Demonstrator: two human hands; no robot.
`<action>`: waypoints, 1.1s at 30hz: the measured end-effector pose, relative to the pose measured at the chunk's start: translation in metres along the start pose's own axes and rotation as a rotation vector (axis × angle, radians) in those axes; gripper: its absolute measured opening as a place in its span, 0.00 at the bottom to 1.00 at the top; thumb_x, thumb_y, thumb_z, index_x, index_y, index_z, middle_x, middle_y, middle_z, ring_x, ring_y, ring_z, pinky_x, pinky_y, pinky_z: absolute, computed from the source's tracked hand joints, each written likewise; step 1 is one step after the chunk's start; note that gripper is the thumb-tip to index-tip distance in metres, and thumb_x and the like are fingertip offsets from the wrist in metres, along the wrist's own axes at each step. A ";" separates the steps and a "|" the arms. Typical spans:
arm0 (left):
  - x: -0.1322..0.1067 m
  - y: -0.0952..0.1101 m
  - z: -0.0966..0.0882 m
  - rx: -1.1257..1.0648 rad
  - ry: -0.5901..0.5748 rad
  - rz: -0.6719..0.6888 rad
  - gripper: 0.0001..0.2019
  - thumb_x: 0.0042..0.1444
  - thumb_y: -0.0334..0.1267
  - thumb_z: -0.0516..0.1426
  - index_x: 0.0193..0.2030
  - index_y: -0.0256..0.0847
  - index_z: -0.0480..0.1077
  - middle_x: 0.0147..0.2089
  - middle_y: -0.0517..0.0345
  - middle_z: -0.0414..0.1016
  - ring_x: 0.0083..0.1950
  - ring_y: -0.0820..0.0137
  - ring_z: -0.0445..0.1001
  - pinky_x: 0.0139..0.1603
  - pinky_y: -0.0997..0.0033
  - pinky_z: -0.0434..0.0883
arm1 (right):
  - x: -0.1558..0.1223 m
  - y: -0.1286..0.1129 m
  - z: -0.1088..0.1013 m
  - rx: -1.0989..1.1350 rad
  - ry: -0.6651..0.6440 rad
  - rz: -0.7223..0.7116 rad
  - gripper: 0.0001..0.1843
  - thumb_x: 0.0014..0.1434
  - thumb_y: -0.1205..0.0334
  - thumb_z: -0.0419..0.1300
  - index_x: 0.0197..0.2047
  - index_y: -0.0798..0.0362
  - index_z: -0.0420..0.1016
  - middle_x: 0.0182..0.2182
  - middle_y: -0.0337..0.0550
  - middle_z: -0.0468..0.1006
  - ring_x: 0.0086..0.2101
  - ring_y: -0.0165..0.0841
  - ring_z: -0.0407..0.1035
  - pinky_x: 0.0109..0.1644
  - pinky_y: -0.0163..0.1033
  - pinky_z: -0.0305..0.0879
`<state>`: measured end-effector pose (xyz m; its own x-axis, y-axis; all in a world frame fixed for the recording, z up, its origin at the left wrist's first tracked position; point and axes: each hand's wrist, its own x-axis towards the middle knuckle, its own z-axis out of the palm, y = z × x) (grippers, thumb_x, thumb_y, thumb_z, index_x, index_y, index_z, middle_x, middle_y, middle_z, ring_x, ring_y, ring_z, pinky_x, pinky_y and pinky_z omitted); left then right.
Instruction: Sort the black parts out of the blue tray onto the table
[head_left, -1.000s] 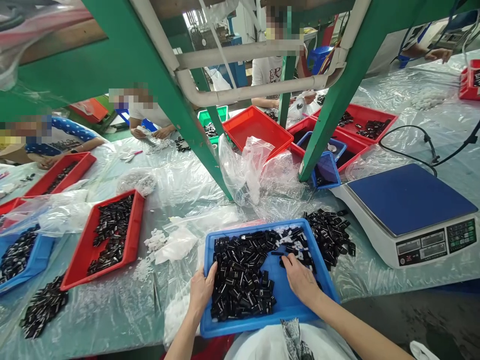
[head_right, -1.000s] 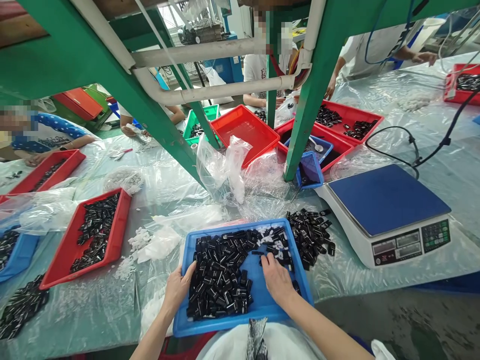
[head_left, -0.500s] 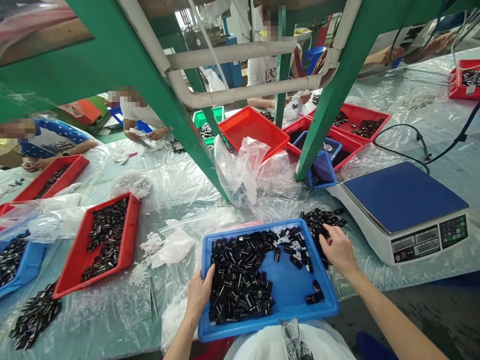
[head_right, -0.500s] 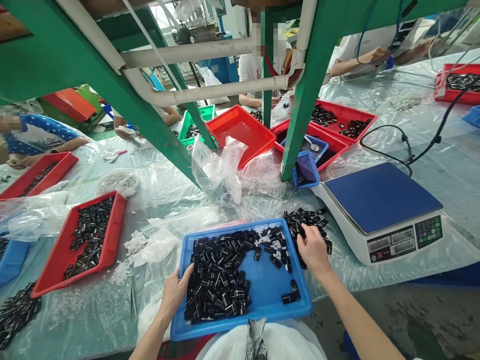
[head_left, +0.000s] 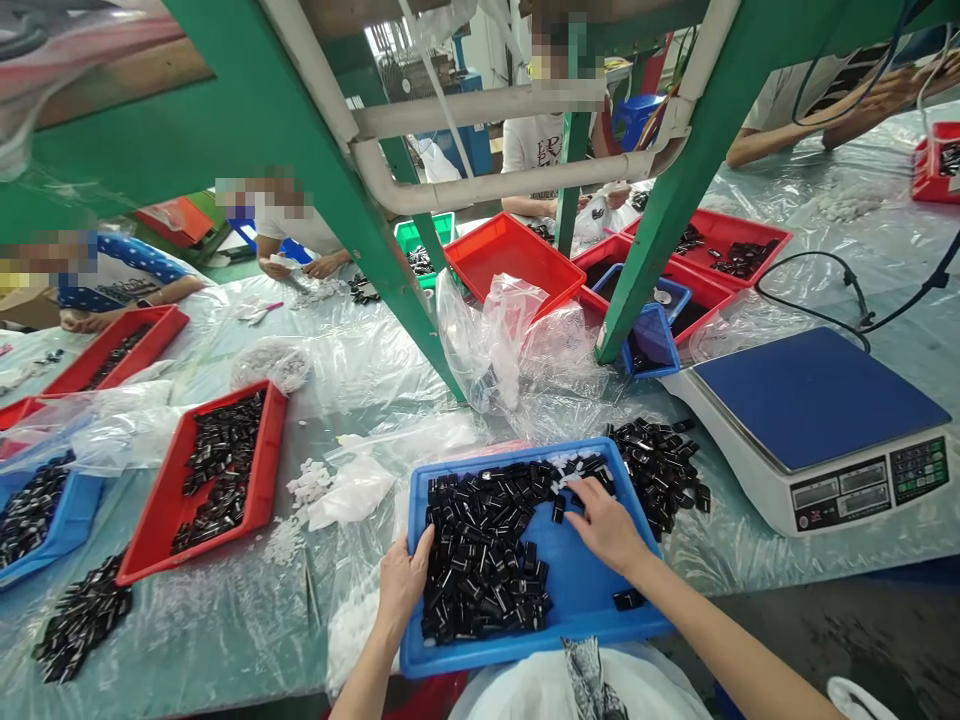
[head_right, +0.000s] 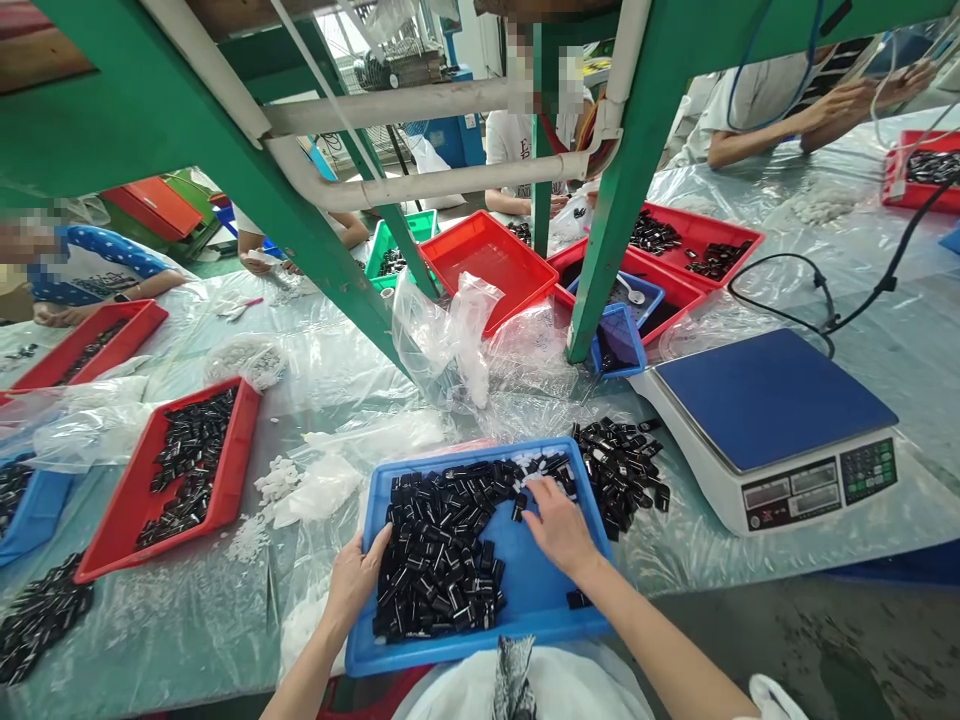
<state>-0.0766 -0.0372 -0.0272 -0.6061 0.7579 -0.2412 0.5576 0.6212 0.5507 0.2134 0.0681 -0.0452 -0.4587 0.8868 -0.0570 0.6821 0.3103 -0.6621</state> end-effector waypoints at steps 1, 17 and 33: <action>0.000 0.000 0.000 0.001 -0.003 0.003 0.21 0.50 0.57 0.49 0.25 0.41 0.68 0.26 0.51 0.76 0.31 0.60 0.73 0.34 0.63 0.67 | 0.002 -0.007 0.009 -0.057 -0.047 0.005 0.19 0.58 0.67 0.54 0.53 0.53 0.63 0.46 0.50 0.70 0.34 0.38 0.72 0.35 0.43 0.71; 0.000 0.001 -0.001 -0.007 -0.022 -0.008 0.22 0.49 0.58 0.48 0.26 0.40 0.69 0.26 0.50 0.76 0.32 0.59 0.73 0.36 0.61 0.68 | -0.009 -0.005 0.038 0.113 0.040 0.054 0.07 0.58 0.70 0.50 0.33 0.55 0.69 0.34 0.45 0.66 0.27 0.33 0.68 0.30 0.38 0.66; 0.000 0.002 -0.001 -0.026 -0.027 -0.016 0.21 0.49 0.56 0.50 0.28 0.40 0.70 0.31 0.47 0.79 0.35 0.56 0.74 0.38 0.60 0.68 | 0.006 0.086 -0.061 -0.083 0.506 0.245 0.24 0.58 0.47 0.48 0.38 0.58 0.75 0.34 0.50 0.70 0.24 0.34 0.65 0.32 0.45 0.68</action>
<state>-0.0763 -0.0360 -0.0257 -0.5992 0.7531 -0.2716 0.5326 0.6282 0.5671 0.3042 0.1213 -0.0570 0.0348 0.9836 0.1770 0.7863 0.0824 -0.6124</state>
